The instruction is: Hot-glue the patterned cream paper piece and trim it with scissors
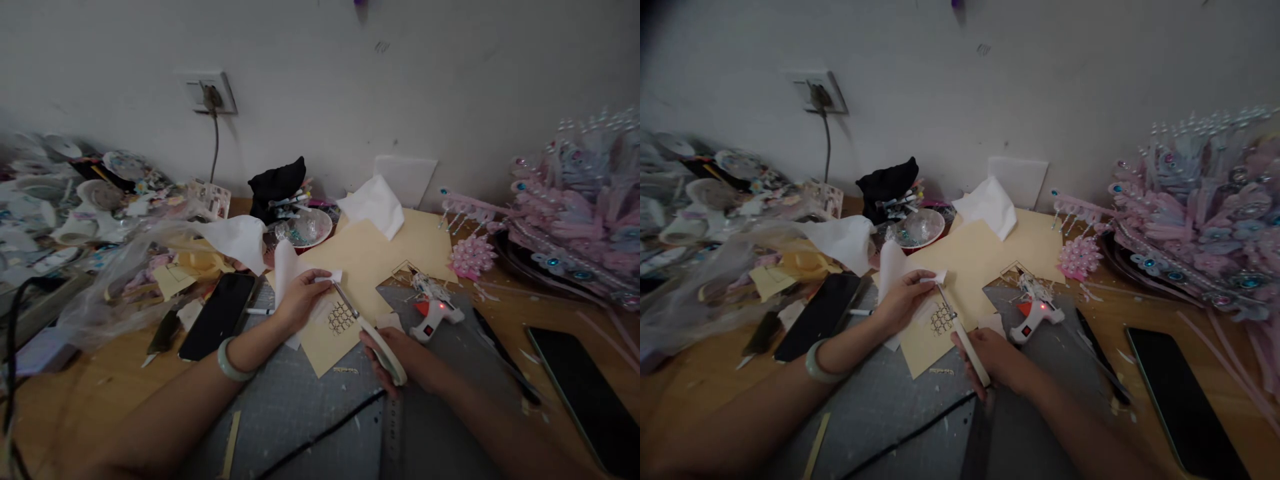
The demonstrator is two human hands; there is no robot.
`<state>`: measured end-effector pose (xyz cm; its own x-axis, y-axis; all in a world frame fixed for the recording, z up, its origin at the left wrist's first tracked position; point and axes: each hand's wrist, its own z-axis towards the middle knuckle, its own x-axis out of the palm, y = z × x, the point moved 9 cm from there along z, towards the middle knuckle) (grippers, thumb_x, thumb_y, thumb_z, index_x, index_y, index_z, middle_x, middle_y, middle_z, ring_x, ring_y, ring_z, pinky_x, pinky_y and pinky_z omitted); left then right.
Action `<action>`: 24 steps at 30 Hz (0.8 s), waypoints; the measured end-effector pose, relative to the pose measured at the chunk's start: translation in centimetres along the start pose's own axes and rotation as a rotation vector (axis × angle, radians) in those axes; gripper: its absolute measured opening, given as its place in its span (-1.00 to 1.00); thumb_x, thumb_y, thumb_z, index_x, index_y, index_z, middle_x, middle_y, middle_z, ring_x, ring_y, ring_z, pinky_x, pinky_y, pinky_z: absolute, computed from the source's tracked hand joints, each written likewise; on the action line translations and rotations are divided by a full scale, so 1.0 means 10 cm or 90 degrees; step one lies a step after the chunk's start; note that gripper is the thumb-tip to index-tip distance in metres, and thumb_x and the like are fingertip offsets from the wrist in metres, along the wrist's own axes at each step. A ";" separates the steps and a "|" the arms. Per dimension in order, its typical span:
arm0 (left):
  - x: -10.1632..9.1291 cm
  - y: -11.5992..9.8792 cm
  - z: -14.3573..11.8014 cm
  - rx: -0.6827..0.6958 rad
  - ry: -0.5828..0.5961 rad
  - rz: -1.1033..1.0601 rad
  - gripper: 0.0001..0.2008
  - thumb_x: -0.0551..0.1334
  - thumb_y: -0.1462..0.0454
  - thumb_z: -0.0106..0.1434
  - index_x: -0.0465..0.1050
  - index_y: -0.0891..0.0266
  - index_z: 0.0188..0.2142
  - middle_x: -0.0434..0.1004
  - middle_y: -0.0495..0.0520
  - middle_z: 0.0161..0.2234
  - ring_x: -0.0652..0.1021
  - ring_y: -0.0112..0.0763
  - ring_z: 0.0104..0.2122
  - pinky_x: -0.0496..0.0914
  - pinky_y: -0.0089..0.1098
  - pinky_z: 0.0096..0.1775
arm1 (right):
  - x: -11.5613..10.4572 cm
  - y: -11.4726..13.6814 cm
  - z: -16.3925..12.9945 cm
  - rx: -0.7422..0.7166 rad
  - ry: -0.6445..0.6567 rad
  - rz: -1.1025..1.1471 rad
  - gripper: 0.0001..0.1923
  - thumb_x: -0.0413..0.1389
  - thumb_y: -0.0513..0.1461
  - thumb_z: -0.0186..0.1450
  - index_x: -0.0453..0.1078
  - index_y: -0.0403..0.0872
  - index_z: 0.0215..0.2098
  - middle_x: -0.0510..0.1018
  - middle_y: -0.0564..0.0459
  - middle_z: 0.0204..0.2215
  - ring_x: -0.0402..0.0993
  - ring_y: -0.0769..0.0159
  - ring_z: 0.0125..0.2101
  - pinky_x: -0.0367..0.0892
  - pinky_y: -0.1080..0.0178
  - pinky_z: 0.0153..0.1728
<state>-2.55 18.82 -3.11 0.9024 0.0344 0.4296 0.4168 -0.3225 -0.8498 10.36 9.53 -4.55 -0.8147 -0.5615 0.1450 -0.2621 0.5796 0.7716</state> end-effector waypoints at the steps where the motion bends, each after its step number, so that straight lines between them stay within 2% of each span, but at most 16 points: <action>1: 0.00 0.00 0.00 0.000 -0.001 -0.001 -0.75 0.33 0.34 -0.14 0.37 0.26 -0.40 0.46 -0.04 -0.53 0.46 -0.49 -0.49 0.30 -0.49 -0.42 | 0.00 0.00 0.00 -0.001 0.001 0.003 -0.54 -0.01 0.11 0.11 0.11 -0.09 -0.63 0.22 0.23 -0.89 0.20 0.49 -0.88 -0.11 0.47 -0.89; 14: 0.01 0.00 0.00 0.002 0.007 -0.004 -0.77 0.31 0.35 -0.11 0.37 0.25 -0.40 0.46 -0.04 -0.54 0.45 -0.52 -0.52 0.27 -0.52 -0.44 | -0.05 -0.08 0.04 0.005 -0.011 0.043 -0.58 0.07 0.06 0.07 0.10 -0.08 -0.61 0.24 0.25 -0.88 0.18 0.48 -0.88 -0.02 0.45 -0.87; 19: 0.01 0.01 0.00 -0.005 0.006 -0.007 -0.76 0.31 0.35 -0.11 0.36 0.25 -0.39 0.45 -0.05 -0.56 0.44 -0.52 -0.53 0.27 -0.52 -0.45 | -0.05 -0.08 0.04 0.005 -0.005 0.019 -0.61 0.04 0.04 0.10 0.11 -0.08 -0.60 0.25 0.24 -0.87 0.16 0.50 -0.88 -0.03 0.45 -0.85; 24: 0.00 0.00 0.01 0.006 0.001 -0.014 -0.76 0.32 0.37 -0.12 0.37 0.27 -0.39 0.46 -0.04 -0.55 0.45 -0.55 -0.52 0.29 -0.54 -0.43 | -0.05 -0.14 0.07 0.020 -0.026 -0.040 -0.56 -0.01 0.11 0.10 0.08 -0.06 -0.62 0.21 0.24 -0.88 0.17 0.46 -0.88 -0.03 0.43 -0.86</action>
<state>-2.54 18.91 -3.17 0.8925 0.0397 0.4494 0.4382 -0.3131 -0.8426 10.72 9.44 -6.11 -0.8162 -0.5734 0.0708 -0.3296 0.5627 0.7581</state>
